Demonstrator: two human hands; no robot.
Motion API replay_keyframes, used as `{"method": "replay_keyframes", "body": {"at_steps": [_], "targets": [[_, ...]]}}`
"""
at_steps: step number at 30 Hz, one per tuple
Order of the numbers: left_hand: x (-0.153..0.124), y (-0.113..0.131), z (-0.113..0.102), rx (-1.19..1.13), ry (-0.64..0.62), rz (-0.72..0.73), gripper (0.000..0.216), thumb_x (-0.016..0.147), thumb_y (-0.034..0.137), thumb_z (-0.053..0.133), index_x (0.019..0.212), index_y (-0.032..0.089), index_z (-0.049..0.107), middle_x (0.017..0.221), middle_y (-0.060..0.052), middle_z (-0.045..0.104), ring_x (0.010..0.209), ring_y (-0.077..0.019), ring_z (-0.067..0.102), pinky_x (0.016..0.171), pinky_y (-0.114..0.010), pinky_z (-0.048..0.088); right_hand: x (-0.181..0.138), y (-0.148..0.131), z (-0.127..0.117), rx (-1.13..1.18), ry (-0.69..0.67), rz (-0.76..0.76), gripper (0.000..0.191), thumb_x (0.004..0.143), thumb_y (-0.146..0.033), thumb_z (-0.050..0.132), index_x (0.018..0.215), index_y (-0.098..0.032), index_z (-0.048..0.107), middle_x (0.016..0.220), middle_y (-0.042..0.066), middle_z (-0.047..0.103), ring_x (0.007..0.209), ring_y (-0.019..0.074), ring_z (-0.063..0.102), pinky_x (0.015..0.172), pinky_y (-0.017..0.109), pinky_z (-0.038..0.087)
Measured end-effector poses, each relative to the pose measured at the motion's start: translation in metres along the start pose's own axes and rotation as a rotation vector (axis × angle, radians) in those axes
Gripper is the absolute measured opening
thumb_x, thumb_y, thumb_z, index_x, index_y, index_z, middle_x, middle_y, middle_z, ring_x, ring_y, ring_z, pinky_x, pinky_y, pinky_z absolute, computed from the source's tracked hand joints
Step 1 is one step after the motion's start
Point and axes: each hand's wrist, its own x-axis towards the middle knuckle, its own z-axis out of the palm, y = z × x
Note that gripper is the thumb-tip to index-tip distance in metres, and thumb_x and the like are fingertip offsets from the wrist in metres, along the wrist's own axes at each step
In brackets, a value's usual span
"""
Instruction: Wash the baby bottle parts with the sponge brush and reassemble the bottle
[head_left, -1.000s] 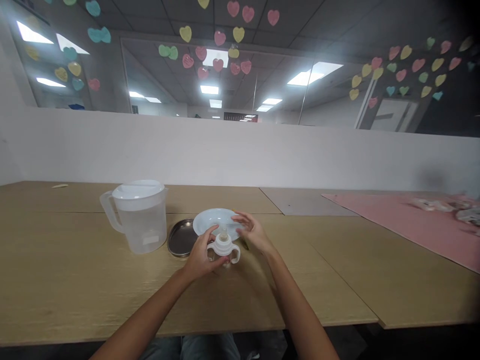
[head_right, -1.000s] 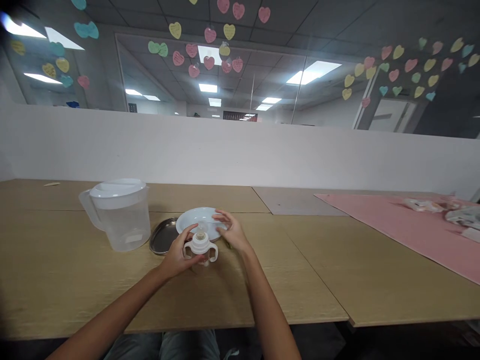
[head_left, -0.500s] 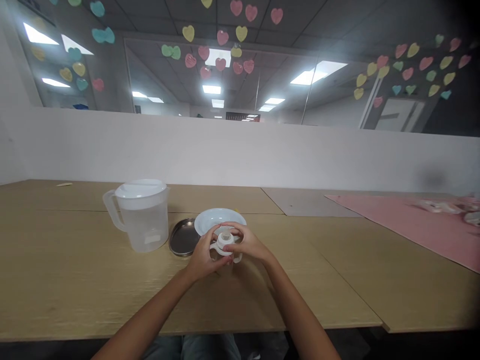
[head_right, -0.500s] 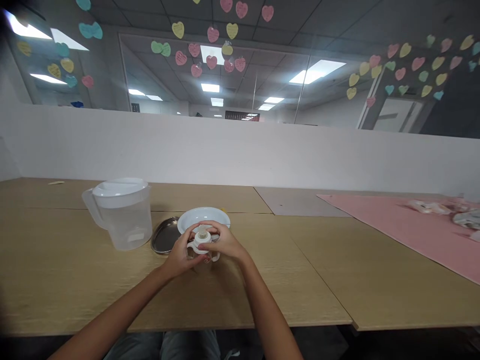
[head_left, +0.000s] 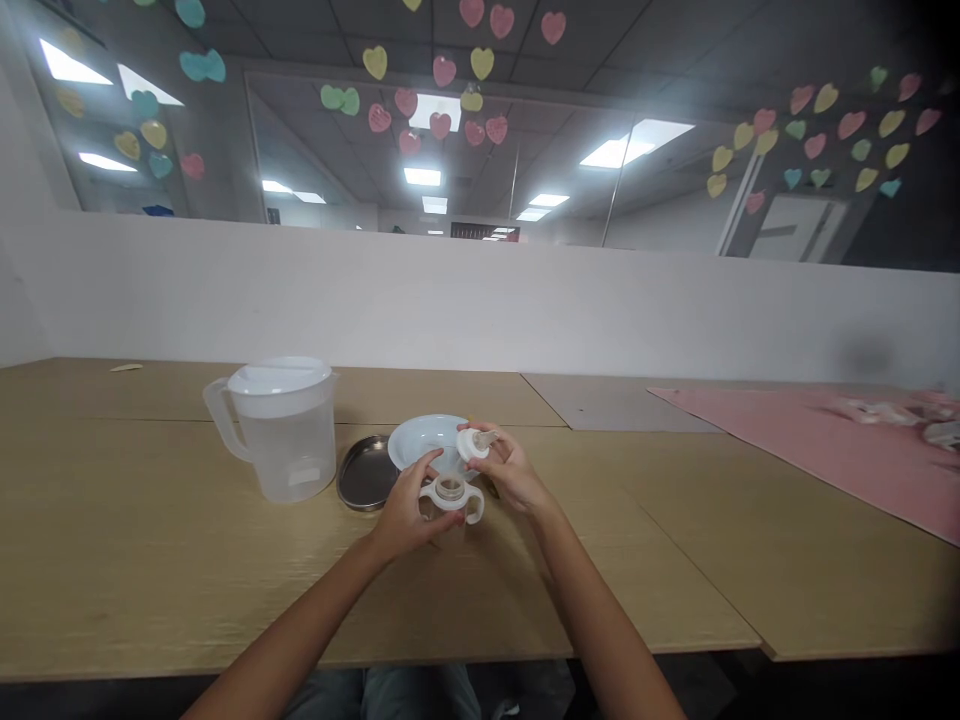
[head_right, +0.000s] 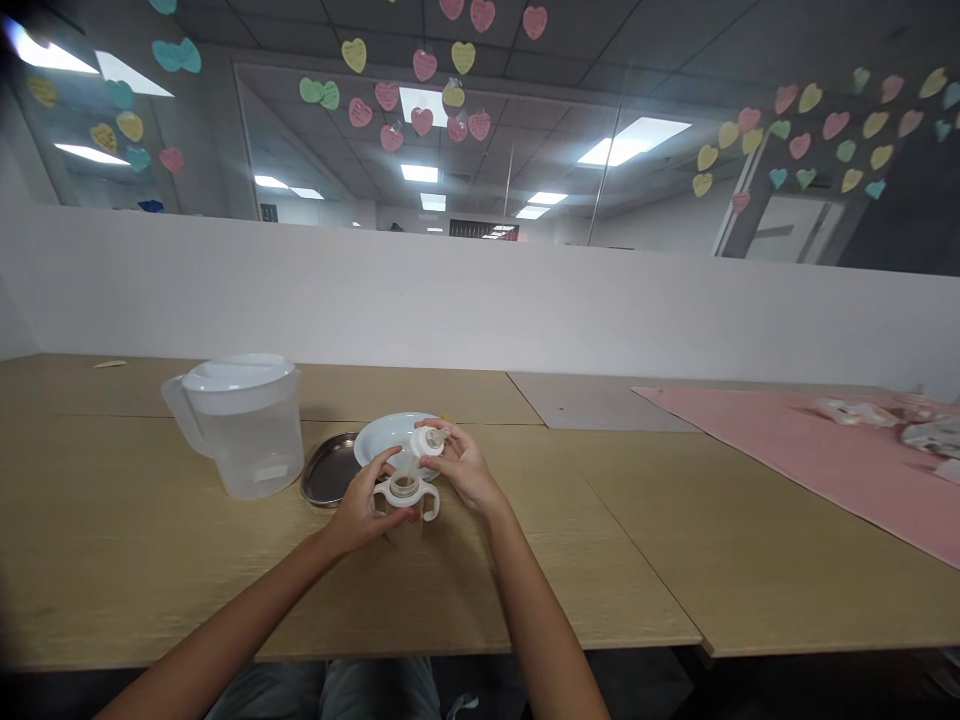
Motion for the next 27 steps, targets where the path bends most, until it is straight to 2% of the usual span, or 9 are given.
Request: {"method": "replay_keyframes", "body": {"at_steps": [5,11,16,20,27], "targets": [[0.001,0.0,0.0,0.013,-0.001,0.008,0.084,0.067,0.055,0.067,0.134,0.017,0.033,0.099,-0.008,0.06,0.096,-0.0246,0.057,0.089,-0.041,0.042,0.003,-0.002,-0.008,0.23,0.137,-0.1,0.048,0.057,-0.027,0.08,0.101,-0.028,0.06,0.112,0.002,0.062,0.095,0.018,0.06,0.094,0.041,0.047],[0.001,0.001,-0.001,0.021,-0.011,-0.009,0.083,0.067,0.055,0.067,0.134,0.018,0.033,0.101,-0.008,0.059,0.098,-0.0258,0.056,0.089,-0.042,0.041,0.005,-0.004,-0.015,0.299,0.179,-0.166,0.045,0.055,-0.036,0.08,0.096,-0.03,0.061,0.107,0.002,0.063,0.101,0.0218,0.057,0.103,0.05,0.036],[0.0,0.003,-0.002,0.012,-0.015,-0.014,0.082,0.068,0.054,0.067,0.134,0.019,0.033,0.101,-0.008,0.058,0.097,-0.0254,0.055,0.09,-0.042,0.041,0.007,0.0,-0.017,0.341,0.187,-0.162,0.038,0.059,-0.032,0.078,0.093,-0.029,0.062,0.104,0.001,0.064,0.104,0.0203,0.056,0.104,0.047,0.035],[0.001,0.004,-0.002,-0.001,-0.021,-0.014,0.082,0.067,0.053,0.068,0.134,0.019,0.033,0.101,-0.008,0.058,0.096,-0.0247,0.056,0.089,-0.041,0.041,0.01,0.006,-0.017,0.349,0.223,-0.118,0.039,0.058,-0.026,0.078,0.093,-0.028,0.061,0.1,0.0,0.065,0.106,0.0205,0.056,0.103,0.045,0.038],[0.001,0.006,-0.002,0.007,-0.012,-0.014,0.081,0.067,0.053,0.068,0.133,0.018,0.035,0.101,-0.008,0.058,0.096,-0.0242,0.056,0.089,-0.04,0.042,0.014,0.018,-0.018,0.325,0.231,-0.047,0.036,0.061,-0.021,0.076,0.093,-0.027,0.061,0.096,-0.002,0.066,0.1,0.0161,0.059,0.1,0.037,0.042]]}}
